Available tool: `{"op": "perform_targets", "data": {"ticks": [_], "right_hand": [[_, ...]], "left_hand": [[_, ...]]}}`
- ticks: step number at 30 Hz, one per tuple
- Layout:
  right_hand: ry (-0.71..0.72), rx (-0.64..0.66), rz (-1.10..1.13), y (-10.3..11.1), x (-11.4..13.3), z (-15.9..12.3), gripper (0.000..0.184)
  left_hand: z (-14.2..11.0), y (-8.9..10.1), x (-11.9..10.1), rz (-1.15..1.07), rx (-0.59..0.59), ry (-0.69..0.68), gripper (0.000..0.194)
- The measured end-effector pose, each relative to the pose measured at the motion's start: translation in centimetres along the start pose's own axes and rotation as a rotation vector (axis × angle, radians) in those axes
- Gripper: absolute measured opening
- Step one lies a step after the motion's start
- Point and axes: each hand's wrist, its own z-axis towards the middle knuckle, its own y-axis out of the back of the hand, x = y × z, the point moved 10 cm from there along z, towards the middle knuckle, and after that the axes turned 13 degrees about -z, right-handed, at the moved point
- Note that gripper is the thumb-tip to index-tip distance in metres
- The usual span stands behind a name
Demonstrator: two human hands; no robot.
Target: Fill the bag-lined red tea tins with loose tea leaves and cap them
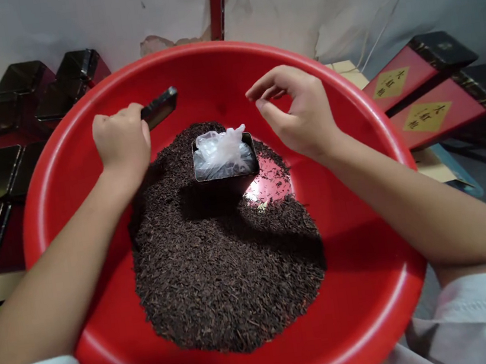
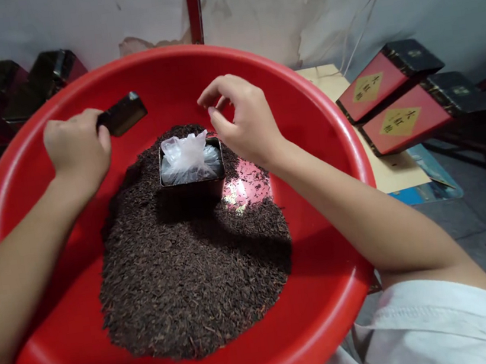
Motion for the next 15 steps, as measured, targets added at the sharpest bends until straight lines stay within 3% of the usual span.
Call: {"op": "perform_targets", "data": {"ticks": [3, 5, 7, 9, 12, 15], "right_hand": [[-0.018, 0.004, -0.058, 1.2, 0.4, 0.0, 0.051], [0.0, 0.012, -0.092, 1.9, 0.6, 0.1, 0.077], [0.058, 0.031, -0.033, 2.3, 1.0, 0.2, 0.091], [0.161, 0.144, 0.081, 1.2, 1.6, 0.0, 0.102], [0.301, 0.429, 0.25, -2.1, 2.7, -1.2, 0.117], [0.326, 0.602, 0.268, -4.8, 2.9, -2.3, 0.121]], "left_hand": [[-1.3, 1.1, -3.3, -0.067, -0.117, -0.189, 0.035], [-2.8, 1.5, -5.3, -0.186, -0.182, -0.35, 0.032], [-4.4, 1.5, -6.8, -0.34, -0.212, -0.521, 0.029], [-5.7, 1.1, -7.6, -0.481, -0.191, -0.665, 0.027], [-6.9, 0.1, -8.1, -0.612, -0.1, -0.781, 0.03], [-6.4, -1.3, -7.3, -0.668, -0.007, -0.675, 0.028]]}}
